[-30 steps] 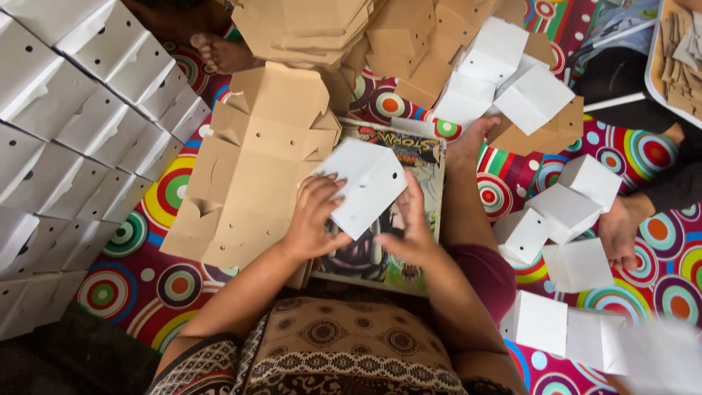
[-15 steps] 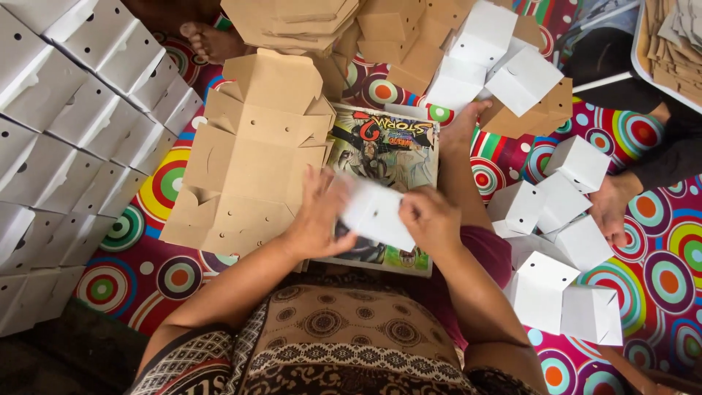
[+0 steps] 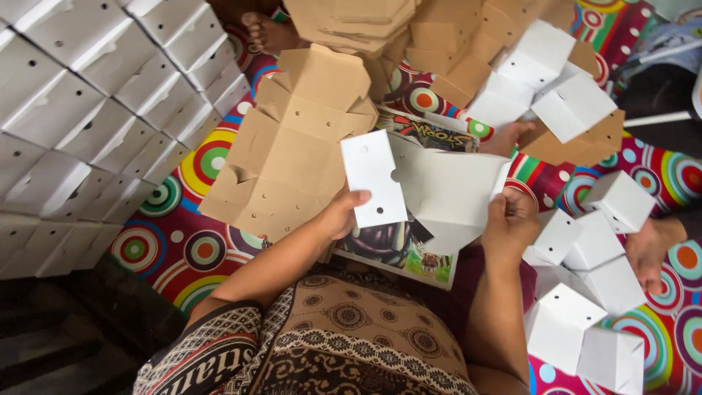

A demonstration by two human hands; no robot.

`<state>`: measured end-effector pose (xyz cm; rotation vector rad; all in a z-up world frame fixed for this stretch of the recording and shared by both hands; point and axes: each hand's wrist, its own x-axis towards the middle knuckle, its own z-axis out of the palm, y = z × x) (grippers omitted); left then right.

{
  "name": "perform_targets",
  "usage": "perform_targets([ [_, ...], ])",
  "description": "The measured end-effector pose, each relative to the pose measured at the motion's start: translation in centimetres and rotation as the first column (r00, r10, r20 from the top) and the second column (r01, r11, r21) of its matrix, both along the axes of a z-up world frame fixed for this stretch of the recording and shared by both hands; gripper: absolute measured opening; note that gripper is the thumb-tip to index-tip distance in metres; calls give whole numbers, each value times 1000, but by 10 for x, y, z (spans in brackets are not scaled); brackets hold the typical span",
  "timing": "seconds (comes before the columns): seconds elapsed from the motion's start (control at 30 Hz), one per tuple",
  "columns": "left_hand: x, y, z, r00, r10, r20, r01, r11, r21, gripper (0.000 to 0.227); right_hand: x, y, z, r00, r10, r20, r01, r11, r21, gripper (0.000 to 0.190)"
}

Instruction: Assembling small cardboard boxes by folding and tucking flaps.

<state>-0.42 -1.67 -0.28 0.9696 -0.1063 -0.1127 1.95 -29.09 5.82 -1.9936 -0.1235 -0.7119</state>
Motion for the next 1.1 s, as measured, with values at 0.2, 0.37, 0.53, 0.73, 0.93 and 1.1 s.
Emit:
perform_targets([
  [0.2, 0, -9, 1, 958, 22, -286, -92, 967, -236, 93, -24, 39, 17, 905, 348, 245, -160, 811, -562, 30],
  [0.37, 1, -3, -1, 901, -7, -435, -123, 955, -271, 80, -29, 47, -13, 940, 277, 198, -172, 888, -426, 5],
  [0.53, -2, 10, 10, 877, 65, -476, -265, 892, -367, 71, -19, 29, 35, 865, 500, 36, -492, 860, -135, 6],
  [0.73, -9, -12, 7, 977, -6, -212, -24, 990, -142, 68, -26, 51, 31, 873, 476, 109, -404, 829, -387, 21],
  [0.93, -13, -3, -3, 940, -70, -334, -49, 941, -336, 64, -23, 45, 13, 827, 551, 107, -501, 811, -303, 21],
  [1.1, -14, -17, 10, 969, 126, -210, -149, 984, -98, 92, -26, 53, 11, 874, 462, 149, -394, 854, -340, 16],
])
